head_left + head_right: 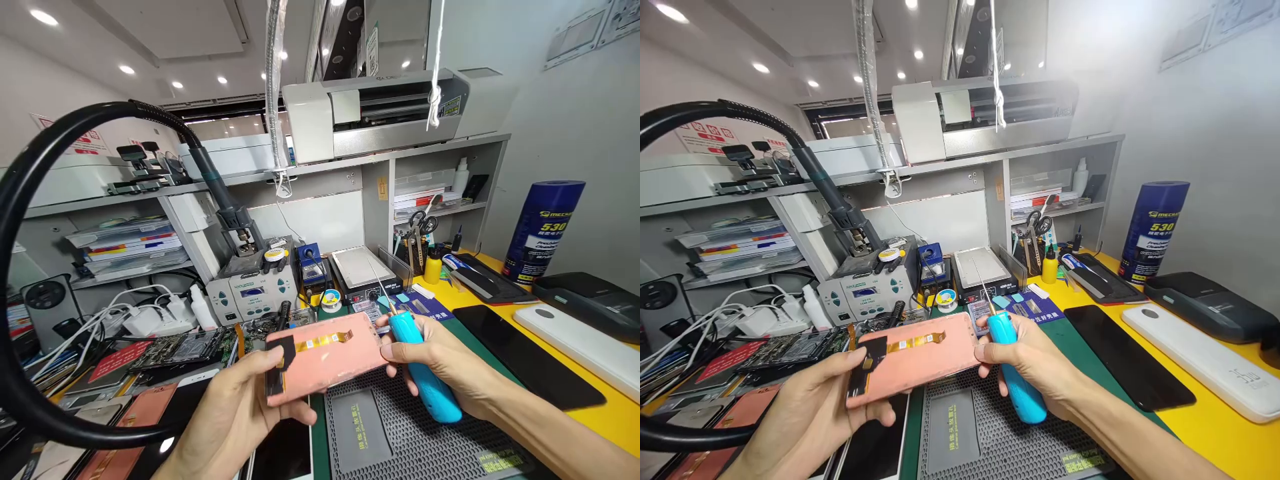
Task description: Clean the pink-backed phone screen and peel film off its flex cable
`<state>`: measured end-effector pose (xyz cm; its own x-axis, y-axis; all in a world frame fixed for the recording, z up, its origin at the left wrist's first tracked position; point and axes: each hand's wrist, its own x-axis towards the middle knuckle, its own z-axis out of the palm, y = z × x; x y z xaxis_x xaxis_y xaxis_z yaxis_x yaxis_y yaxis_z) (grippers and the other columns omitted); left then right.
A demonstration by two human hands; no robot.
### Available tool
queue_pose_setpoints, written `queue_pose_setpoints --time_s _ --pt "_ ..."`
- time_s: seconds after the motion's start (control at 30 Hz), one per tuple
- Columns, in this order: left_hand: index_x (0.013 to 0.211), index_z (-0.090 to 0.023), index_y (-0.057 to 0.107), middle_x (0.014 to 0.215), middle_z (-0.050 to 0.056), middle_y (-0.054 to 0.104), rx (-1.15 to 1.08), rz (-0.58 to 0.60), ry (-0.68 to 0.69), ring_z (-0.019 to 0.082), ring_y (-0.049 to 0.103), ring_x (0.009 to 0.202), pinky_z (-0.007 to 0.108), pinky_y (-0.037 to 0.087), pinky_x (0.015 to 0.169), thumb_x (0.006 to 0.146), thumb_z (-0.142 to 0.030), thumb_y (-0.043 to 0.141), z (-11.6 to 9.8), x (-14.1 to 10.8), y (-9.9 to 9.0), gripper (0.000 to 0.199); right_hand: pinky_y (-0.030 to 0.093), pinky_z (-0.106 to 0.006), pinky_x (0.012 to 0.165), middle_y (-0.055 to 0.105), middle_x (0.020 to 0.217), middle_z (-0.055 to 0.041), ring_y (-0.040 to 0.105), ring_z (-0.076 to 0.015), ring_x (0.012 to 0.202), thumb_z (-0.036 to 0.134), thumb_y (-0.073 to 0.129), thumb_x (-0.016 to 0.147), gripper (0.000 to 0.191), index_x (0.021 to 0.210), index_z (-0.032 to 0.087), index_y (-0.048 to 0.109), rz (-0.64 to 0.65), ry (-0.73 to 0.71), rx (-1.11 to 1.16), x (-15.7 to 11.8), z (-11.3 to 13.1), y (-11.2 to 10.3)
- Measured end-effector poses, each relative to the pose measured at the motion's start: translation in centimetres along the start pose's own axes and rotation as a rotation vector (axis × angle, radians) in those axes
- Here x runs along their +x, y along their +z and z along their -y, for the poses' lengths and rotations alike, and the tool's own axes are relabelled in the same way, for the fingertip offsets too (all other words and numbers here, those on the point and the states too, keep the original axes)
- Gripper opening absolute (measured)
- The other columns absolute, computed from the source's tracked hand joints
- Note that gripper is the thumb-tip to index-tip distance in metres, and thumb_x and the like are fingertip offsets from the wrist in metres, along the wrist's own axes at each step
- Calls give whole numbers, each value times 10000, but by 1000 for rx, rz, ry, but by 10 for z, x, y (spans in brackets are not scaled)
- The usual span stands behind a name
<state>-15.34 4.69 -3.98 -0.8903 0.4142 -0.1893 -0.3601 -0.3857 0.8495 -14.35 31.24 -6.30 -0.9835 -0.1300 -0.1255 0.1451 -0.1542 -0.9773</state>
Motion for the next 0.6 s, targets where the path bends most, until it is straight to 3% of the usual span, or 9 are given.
queue_pose_setpoints --time_s 0.17,0.27,0.43,0.6 --pt "1028 -222 718 1128 88 685 40 -2 203 246 576 957 367 548 665 900 -237 602 23 3 14 173 442 -194 424 623 638 44 582 -124 554 292 789 735 414 1070 179 576 -40 -13 13 -1 -4 7" --pt "1045 -194 717 1065 102 696 146 -9 305 247 575 955 375 542 715 874 -258 652 36 6 30 194 437 -196 426 606 586 52 551 -114 511 301 779 746 339 1009 178 606 -20 -15 22 0 -10 11" --pt "1072 -131 686 1093 140 704 173 -61 318 254 615 943 365 542 716 884 -287 655 49 10 46 246 435 -198 437 573 531 60 485 -89 462 340 769 764 262 803 188 560 20 -28 13 -3 -15 18" --pt "1141 -60 640 1039 182 722 172 -65 250 263 659 864 400 563 708 907 -263 624 60 14 47 311 468 -227 457 547 535 75 471 -95 466 404 797 741 361 906 185 563 54 -50 -38 -8 -15 24"
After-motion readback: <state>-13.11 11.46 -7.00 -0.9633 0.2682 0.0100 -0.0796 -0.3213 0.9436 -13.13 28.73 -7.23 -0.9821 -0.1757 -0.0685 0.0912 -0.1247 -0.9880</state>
